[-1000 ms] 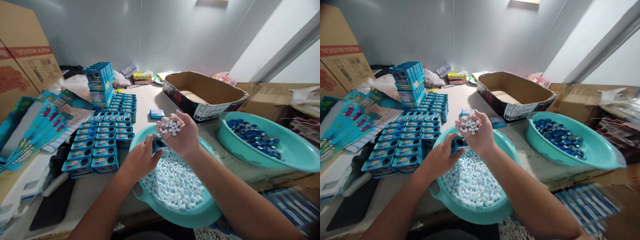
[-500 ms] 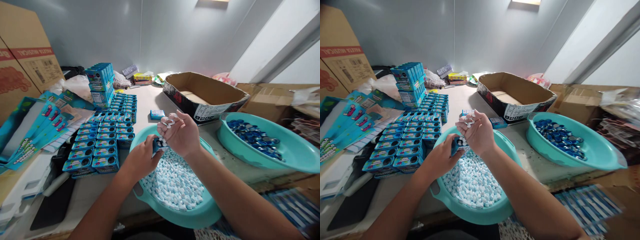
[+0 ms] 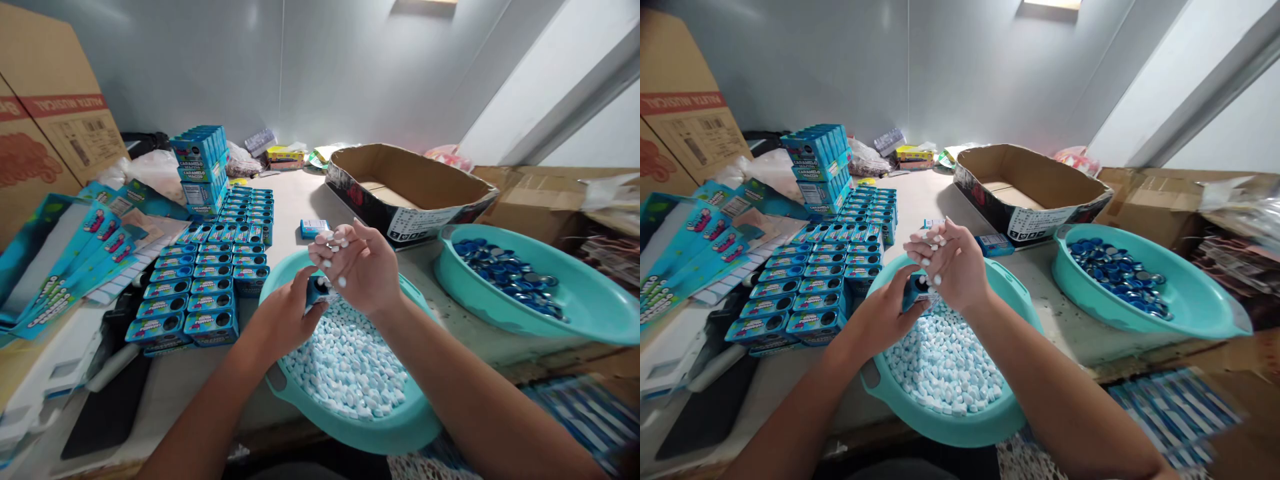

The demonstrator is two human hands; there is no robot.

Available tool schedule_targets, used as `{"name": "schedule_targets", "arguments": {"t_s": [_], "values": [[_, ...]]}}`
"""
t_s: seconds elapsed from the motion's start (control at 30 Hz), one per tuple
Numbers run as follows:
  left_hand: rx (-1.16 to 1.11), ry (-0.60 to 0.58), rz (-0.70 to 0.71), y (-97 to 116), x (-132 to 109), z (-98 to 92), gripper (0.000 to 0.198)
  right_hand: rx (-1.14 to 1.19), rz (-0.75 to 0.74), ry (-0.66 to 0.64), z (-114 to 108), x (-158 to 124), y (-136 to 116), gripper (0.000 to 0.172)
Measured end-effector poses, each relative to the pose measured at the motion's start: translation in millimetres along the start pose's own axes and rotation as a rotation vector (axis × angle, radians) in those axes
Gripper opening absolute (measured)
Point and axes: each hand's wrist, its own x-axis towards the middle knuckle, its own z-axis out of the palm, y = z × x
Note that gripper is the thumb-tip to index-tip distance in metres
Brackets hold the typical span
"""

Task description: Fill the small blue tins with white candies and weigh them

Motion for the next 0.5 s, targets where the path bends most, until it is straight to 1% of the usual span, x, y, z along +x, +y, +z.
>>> {"name": "schedule_targets", "arguments": {"t_s": [0.17,0.27,0.4,0.5], "values": [[-0.05,0.027,0.032,-0.5,-0.8,-1.7,0.044,-0.066,-0.052,-0.026,-0.3,-0.1,3.5,0.029],[-0.054,0.042,0.033,-1.5,-0.9,-1.2,0.043,-0.115,-0.085,-0.034,-1.4,0.3,5.4,0.031],[-0.082,0.065,-0.019,-2.0,-0.6,-0.2,0.04,-0.176,-0.1,-0.013,-1.2,1.0,4.6,0.034],[-0.13,0.13,-0.091,-1.3,-0.4,0.2,0.041,-0.356,-0.141,0.047,-2.3,2.0,-0.3,0.038]]}}
